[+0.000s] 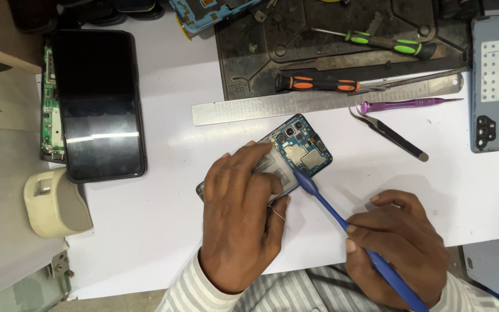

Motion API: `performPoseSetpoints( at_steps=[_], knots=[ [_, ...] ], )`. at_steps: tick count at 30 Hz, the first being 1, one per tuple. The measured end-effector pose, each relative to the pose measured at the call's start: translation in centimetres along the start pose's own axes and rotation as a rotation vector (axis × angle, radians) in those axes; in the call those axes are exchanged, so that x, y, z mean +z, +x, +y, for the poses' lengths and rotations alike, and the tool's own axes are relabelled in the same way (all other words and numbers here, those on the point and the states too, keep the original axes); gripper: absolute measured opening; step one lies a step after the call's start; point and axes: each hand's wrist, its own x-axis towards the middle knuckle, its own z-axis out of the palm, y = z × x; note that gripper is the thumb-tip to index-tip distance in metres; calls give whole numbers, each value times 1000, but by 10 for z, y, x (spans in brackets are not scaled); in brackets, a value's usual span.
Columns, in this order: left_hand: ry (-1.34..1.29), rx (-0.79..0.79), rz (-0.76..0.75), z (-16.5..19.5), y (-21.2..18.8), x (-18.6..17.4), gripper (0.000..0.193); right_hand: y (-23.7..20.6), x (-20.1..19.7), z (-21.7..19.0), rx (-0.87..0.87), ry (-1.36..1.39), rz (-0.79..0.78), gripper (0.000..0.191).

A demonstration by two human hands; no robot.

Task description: The person works on a disassembled smartphone at a repair bench. They use tweezers on the internals, pry and clean the phone's interior with a blue spudger, brush the board and battery compartment with a toothbrush-style brush, unscrew components with a screwdriver, and remove and reseat the battery.

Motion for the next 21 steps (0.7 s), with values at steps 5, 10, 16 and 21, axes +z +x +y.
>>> performPoseSetpoints(
  at_steps=[5, 10, 16, 21],
  knots=[
    [11, 5, 14, 0, 0, -1, 32, 16, 8, -2, -39, -42, 33, 13],
    [5, -2, 21, -1, 0, 0, 32, 21, 8, -5, -36, -44, 35, 13],
    [8, -26, -4, -3, 0, 1, 33, 7, -2, -5, 65, 4, 17, 11],
    [1, -22, -5, -4, 0, 1, 32, 18, 5, -3, -18, -15, 54, 14]
  ],
)
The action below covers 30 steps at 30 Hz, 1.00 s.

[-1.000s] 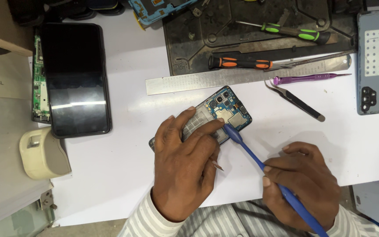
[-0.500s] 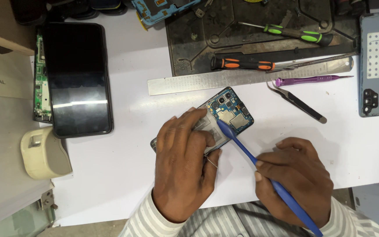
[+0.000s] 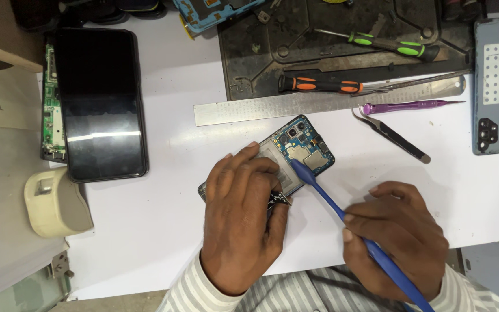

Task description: The person works on a disassembled smartphone at a repair bench. They use tweezers on the internals, pry and clean the phone's interior with a blue spudger, brush the board and battery compartment with a toothbrush-style brush, unscrew components with a screwdriver, and remove and reseat the battery.

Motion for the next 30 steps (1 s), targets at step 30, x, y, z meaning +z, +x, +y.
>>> performPoseSetpoints(
  at_steps=[30],
  knots=[
    [2, 8, -14, 0, 0, -3, 29, 31, 1, -20, -3, -58, -15, 16]
  ],
)
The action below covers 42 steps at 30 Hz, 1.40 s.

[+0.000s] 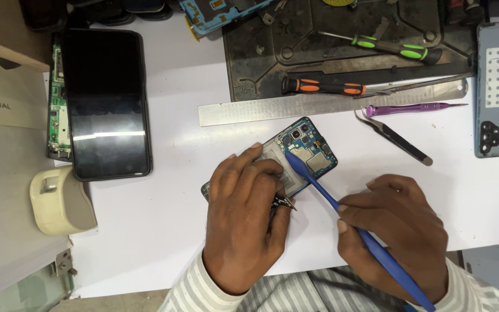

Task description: The person works on a disassembled smartphone at a repair bench. They use tweezers on the internals, pry and clean the phone's interior with a blue spudger, brush the board and battery compartment with a toothbrush-style brush, unscrew components with a screwdriver, and remove and reseat the battery.

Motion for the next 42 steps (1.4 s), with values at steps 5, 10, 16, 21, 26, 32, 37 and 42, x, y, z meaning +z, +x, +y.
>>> performPoseSetpoints(
  at_steps=[5, 10, 16, 21, 26, 32, 37, 42],
  knots=[
    [-1, 2, -7, 0, 1, -1, 29, 3, 2, 1, 7, 5, -14, 15],
    [-3, -1, -14, 0, 0, -3, 27, 14, 7, 1, -49, -11, -16, 17],
    [-2, -2, -15, -1, 0, -2, 27, 20, 9, 0, -50, -11, -14, 18],
    [1, 0, -19, -1, 0, -3, 27, 22, 11, -1, -25, -7, 9, 19],
    [-1, 7, -13, -1, 0, -3, 28, 22, 8, -1, 11, 11, 28, 19],
    [-4, 4, -5, -1, 0, -3, 29, 24, 3, 1, 81, 5, 71, 19],
    [0, -4, -9, -1, 0, -2, 29, 25, 2, 2, 98, 5, 86, 19],
    [-5, -6, -6, -2, 1, -2, 28, 19, -3, 3, 144, 16, 87, 20]
  ],
)
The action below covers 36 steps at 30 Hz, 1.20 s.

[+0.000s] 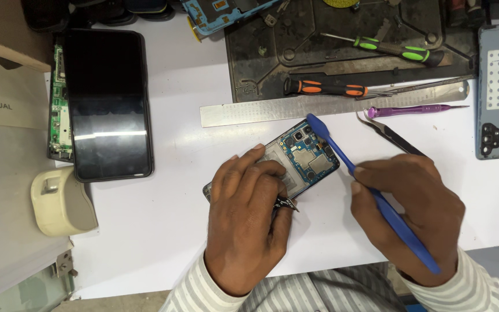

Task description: The person works on a disassembled smartphone at a repair bench. They use tweezers on the internals, pry and clean the phone's interior with a blue spudger, brush the board and battery compartment with a toothbrush-style brush, unscrew components with a screwdriver, and remove and reseat the battery.

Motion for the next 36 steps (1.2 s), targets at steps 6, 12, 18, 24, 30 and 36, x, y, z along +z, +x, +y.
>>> performPoseSetpoints(
  at_steps=[6, 12, 18, 24, 30, 36],
  knots=[
    [-12, 1, 3, -1, 0, 1, 29, -17, -11, 4, 94, -20, -24, 18],
    [-9, 0, 2, 1, 2, 2, 29, -21, -8, 11, 71, 32, -12, 19],
    [-5, 5, -1, 3, 1, 2, 28, -10, -4, 13, 45, 92, -5, 19],
    [-3, -3, 0, 3, 1, 3, 28, -7, -2, 11, 73, 91, -12, 20],
    [-14, -13, 7, 3, 1, 5, 26, -18, -8, 12, 85, 59, -5, 19],
    [-19, -17, 10, 2, 1, 5, 26, -29, -8, 10, 93, 61, -24, 16]
  ],
)
